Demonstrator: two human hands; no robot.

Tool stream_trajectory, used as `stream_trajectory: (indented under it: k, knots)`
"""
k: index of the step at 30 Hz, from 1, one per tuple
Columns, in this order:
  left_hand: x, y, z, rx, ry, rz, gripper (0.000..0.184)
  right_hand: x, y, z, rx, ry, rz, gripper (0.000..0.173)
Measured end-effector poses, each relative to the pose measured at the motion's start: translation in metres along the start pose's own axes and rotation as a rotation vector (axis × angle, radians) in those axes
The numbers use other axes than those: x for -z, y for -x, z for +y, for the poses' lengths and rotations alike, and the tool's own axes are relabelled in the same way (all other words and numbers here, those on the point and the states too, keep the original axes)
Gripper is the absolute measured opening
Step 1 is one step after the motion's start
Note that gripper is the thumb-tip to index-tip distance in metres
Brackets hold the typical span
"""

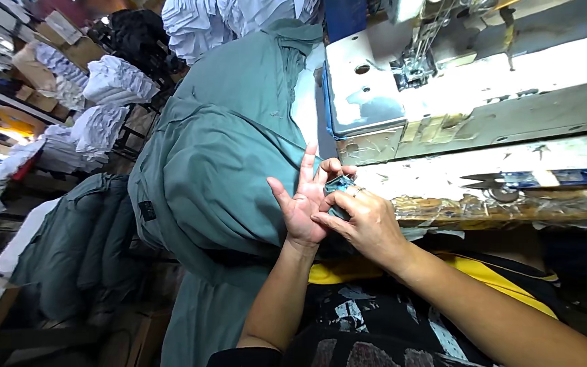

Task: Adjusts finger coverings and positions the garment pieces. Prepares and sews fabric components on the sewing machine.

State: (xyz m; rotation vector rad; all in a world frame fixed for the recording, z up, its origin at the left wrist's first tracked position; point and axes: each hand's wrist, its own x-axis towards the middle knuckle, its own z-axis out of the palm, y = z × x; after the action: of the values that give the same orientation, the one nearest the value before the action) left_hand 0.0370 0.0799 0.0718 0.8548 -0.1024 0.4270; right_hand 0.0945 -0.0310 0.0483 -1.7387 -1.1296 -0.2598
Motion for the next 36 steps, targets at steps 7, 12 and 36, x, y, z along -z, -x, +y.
stream_trajectory:
  k: [7, 12, 36]
  knots:
    - [-0.0010, -0.0024, -0.0007, 0.014, -0.155, 0.053, 0.094, 0.0014, -0.0027, 0.0015, 0.044, -0.003, -0.029, 0.043]
    - [0.0015, -0.0029, -0.0028, 0.017, -0.115, -0.009, 0.099, 0.0023, -0.0012, 0.0012, 0.044, 0.020, -0.014, 0.045]
    - [0.0000, -0.0020, -0.0016, 0.005, -0.131, -0.031, 0.103, 0.0001, 0.0015, 0.0008, 0.041, 0.019, 0.014, 0.043]
